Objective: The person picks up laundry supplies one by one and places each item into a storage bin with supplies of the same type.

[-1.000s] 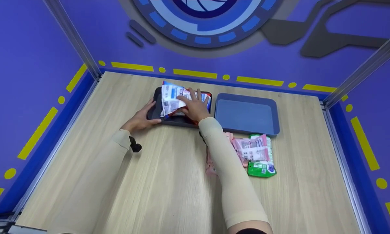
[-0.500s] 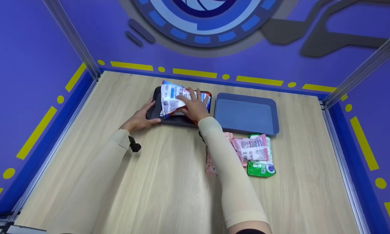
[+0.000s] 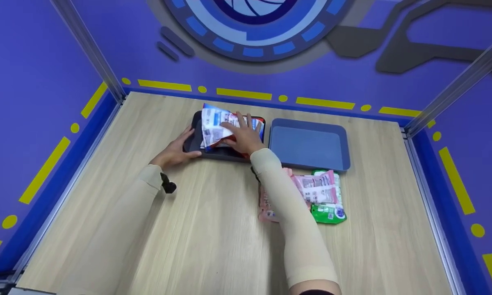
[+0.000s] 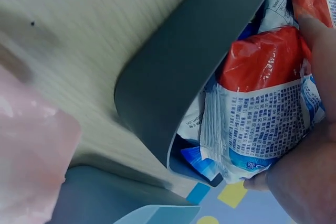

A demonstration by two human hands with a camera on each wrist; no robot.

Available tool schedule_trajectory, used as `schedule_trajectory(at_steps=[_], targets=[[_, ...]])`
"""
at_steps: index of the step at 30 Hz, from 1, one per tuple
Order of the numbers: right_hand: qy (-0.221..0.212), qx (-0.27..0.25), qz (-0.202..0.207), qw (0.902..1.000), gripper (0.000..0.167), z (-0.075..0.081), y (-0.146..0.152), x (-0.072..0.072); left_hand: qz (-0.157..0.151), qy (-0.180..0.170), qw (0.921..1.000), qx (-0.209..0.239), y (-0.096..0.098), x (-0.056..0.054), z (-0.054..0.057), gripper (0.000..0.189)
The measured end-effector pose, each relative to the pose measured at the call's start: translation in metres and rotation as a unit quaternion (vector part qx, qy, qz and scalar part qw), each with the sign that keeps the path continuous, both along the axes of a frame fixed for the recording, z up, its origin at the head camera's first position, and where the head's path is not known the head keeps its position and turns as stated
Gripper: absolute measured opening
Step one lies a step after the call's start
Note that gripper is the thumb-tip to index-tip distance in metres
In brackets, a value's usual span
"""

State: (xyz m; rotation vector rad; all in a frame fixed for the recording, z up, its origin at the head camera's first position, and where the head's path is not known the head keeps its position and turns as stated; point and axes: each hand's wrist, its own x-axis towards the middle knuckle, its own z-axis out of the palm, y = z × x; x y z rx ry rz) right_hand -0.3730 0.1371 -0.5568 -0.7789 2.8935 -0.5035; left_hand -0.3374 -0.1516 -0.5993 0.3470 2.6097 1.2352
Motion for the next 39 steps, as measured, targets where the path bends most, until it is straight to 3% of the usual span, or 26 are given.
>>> schedule_trajectory(at_steps=[15, 28, 34, 39], targets=[[0.007, 0.0, -0.009, 0.9999, 0.079, 0.016, 0.026, 0.014, 0.001, 0.005, 0.9999, -0.016, -0.003, 0.003, 0.002, 0.099], [0.018, 0.01, 0.011, 0.9997, 0.081, 0.023, 0.053, 0.041, -0.004, 0.025, 0.9994, -0.023, -0.005, 0.005, 0.004, 0.1], [0.015, 0.018, 0.003, 0.9997, 0.083, 0.022, 0.069, 0.054, -0.008, 0.044, 0.9952, -0.087, 0.001, 0.005, 0.013, 0.098], [0.005, 0.028, -0.006, 0.9996, 0.083, 0.019, 0.082, 0.068, -0.013, 0.075, 0.981, -0.178, 0.005, 0.008, 0.026, 0.094]])
